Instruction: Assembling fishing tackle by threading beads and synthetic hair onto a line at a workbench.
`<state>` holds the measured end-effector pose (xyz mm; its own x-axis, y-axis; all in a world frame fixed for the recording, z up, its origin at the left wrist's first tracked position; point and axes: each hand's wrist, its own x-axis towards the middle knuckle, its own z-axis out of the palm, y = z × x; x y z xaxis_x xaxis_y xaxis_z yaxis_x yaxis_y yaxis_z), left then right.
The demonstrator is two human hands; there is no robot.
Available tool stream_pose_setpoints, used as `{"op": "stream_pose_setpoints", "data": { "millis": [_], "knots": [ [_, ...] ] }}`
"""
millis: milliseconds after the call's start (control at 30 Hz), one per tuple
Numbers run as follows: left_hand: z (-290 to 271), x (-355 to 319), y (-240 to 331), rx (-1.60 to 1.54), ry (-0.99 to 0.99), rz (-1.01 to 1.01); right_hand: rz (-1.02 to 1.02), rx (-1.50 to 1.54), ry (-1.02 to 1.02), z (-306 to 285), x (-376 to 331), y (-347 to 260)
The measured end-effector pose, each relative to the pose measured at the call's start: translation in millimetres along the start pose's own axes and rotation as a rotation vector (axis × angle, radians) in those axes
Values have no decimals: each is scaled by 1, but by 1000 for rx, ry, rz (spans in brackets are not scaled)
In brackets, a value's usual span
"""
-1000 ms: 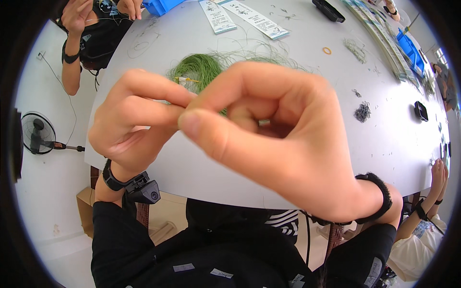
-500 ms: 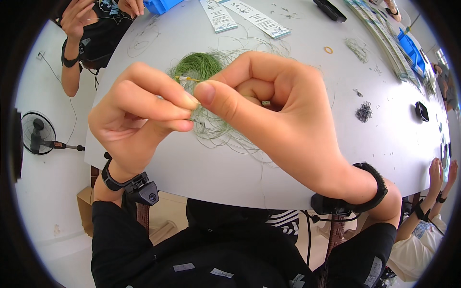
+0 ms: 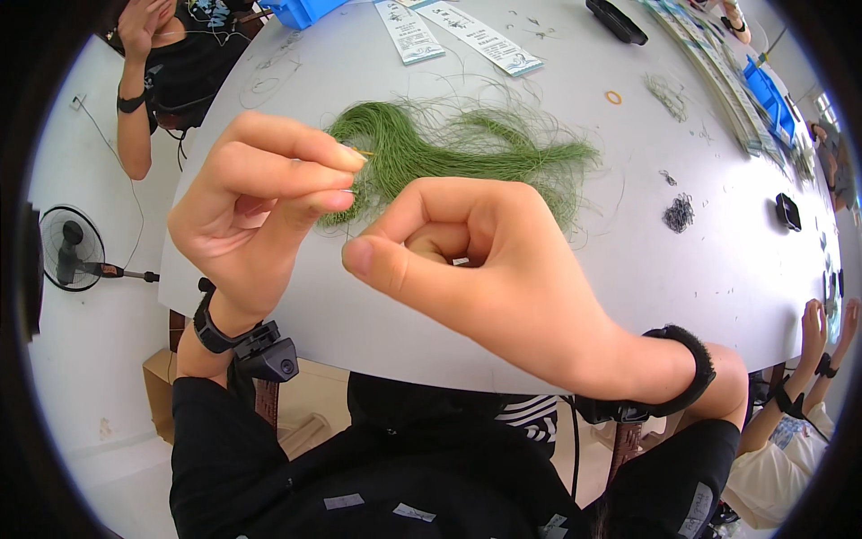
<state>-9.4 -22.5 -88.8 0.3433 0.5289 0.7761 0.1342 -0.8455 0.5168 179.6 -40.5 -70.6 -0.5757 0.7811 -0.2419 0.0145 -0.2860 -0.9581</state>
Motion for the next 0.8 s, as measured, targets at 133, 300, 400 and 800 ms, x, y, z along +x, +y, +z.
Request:
{"op": "stream_pose_setpoints", "data": {
  "millis": [133,300,400,800],
  "knots": [
    [-3,1,1,121,-32,56,-194,-211,51,3,-6,4],
    [-5,2,3,129,-58,53,-347,-330,93,0,-11,-4],
    [-4,2,1,124,-49,66,-363,-342,89,-3,-10,-8],
    [-2,1,6,31,-18,-17,-605,-476,244,-4,-1,1]
  ]
}}
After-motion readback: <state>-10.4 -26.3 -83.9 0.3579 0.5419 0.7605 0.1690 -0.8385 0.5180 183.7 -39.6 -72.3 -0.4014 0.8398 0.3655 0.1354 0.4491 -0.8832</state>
